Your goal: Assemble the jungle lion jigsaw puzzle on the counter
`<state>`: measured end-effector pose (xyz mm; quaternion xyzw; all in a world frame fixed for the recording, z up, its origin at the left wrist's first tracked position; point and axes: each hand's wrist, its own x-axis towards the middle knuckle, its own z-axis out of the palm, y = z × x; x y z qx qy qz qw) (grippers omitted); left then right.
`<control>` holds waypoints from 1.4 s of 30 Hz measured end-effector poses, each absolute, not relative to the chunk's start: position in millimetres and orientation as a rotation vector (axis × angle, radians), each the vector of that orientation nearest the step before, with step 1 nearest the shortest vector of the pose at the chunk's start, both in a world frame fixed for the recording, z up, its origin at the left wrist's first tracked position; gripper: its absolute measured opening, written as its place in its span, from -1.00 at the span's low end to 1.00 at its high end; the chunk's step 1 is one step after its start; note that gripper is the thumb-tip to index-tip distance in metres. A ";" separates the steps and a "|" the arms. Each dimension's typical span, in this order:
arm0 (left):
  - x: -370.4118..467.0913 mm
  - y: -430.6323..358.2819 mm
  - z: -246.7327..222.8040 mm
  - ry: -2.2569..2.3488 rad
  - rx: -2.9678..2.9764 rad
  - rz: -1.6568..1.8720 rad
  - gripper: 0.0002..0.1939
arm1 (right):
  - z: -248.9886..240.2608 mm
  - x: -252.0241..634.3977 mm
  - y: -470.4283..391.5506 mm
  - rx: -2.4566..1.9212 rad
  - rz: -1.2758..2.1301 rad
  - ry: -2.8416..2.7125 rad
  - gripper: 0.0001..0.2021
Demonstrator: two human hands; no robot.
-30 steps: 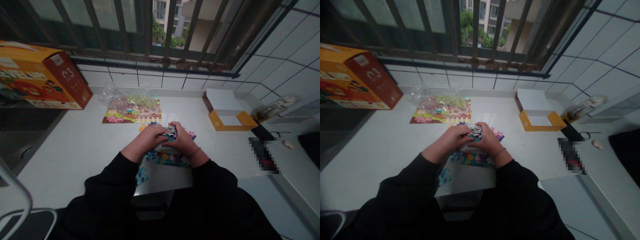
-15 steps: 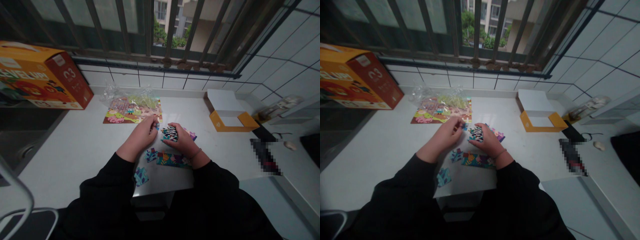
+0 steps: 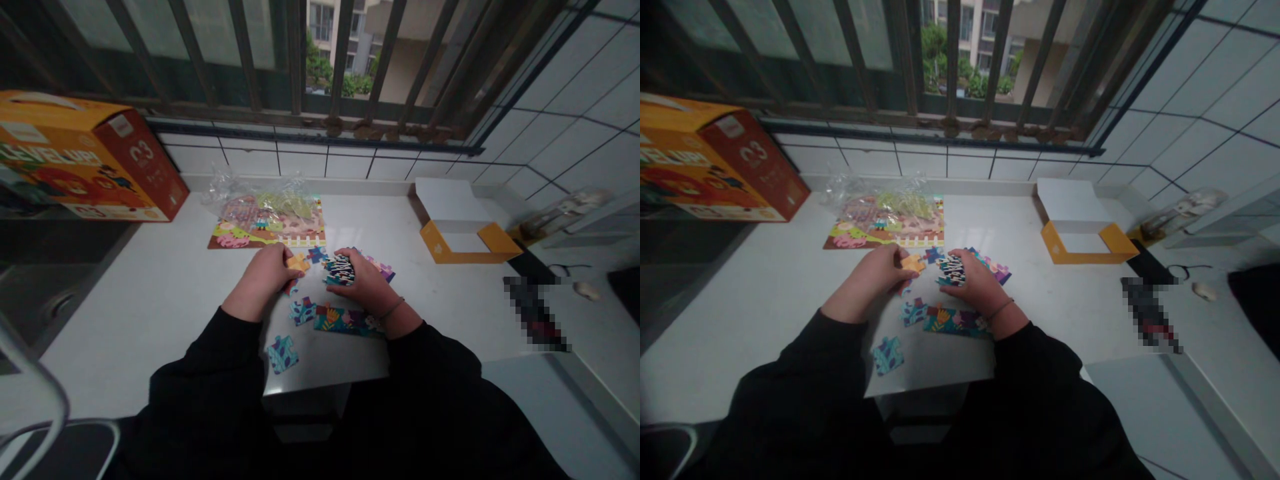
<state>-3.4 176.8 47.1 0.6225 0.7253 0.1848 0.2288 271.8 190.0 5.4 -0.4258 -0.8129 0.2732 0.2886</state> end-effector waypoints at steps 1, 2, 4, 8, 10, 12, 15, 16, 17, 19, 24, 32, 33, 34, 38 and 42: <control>-2.8 176.1 46.8 1.947 1.683 0.563 -0.64 | 5.7 271.8 190.0 -1.138 0.731 -2.169 -0.22; -2.0 175.5 46.3 1.887 1.659 0.623 -0.68 | 6.1 271.9 190.0 -1.138 0.735 -2.171 -0.23; 0.2 175.3 45.4 1.788 1.642 0.738 -0.78 | 6.6 271.8 190.0 -1.138 0.741 -2.171 -0.24; 8.2 180.5 42.4 1.691 1.761 0.916 -0.87 | 7.2 271.7 190.1 -1.135 0.752 -2.173 -0.26; 13.4 184.6 39.2 1.649 1.878 0.992 -0.90 | 6.9 271.8 190.3 -1.130 0.759 -2.175 -0.28; 18.3 188.1 35.3 1.590 2.049 0.998 -0.89 | 6.3 271.8 190.5 -1.122 0.770 -2.166 -0.28; 24.3 190.6 31.0 1.504 2.271 0.885 -0.82 | 5.4 271.7 190.7 -1.109 0.792 -2.150 -0.27; 25.9 190.8 30.5 1.512 2.305 0.854 -0.83 | 5.3 271.6 190.8 -1.104 0.794 -2.147 -0.27; 27.4 190.9 30.4 1.549 2.319 0.835 -0.86 | 5.3 271.6 190.8 -1.099 0.795 -2.146 -0.27; 30.4 191.1 31.0 1.668 2.310 0.790 -0.87 | 5.7 271.5 190.9 -1.086 0.792 -2.145 -0.29; 37.0 195.0 31.6 1.824 2.278 0.590 -0.76 | 8.0 271.5 190.1 -1.105 0.795 -2.142 -0.30; 34.4 196.5 26.5 1.615 1.924 0.759 -0.78 | 7.5 272.9 189.2 -1.150 0.777 -2.138 -0.27; 34.8 195.5 25.7 1.557 1.909 0.801 -0.79 | 7.0 272.8 189.9 -1.130 0.747 -2.145 -0.29; 35.7 194.3 25.0 1.502 1.901 0.838 -0.79 | 6.3 272.7 190.6 -1.104 0.718 -2.149 -0.30; 42.4 189.6 22.7 1.330 1.854 0.906 -0.72 | 3.0 272.1 191.2 -1.053 0.723 -2.107 -0.21; 49.8 186.5 20.3 1.252 1.729 0.907 -0.60 | 2.2 271.3 189.1 -1.126 0.823 -2.052 0.03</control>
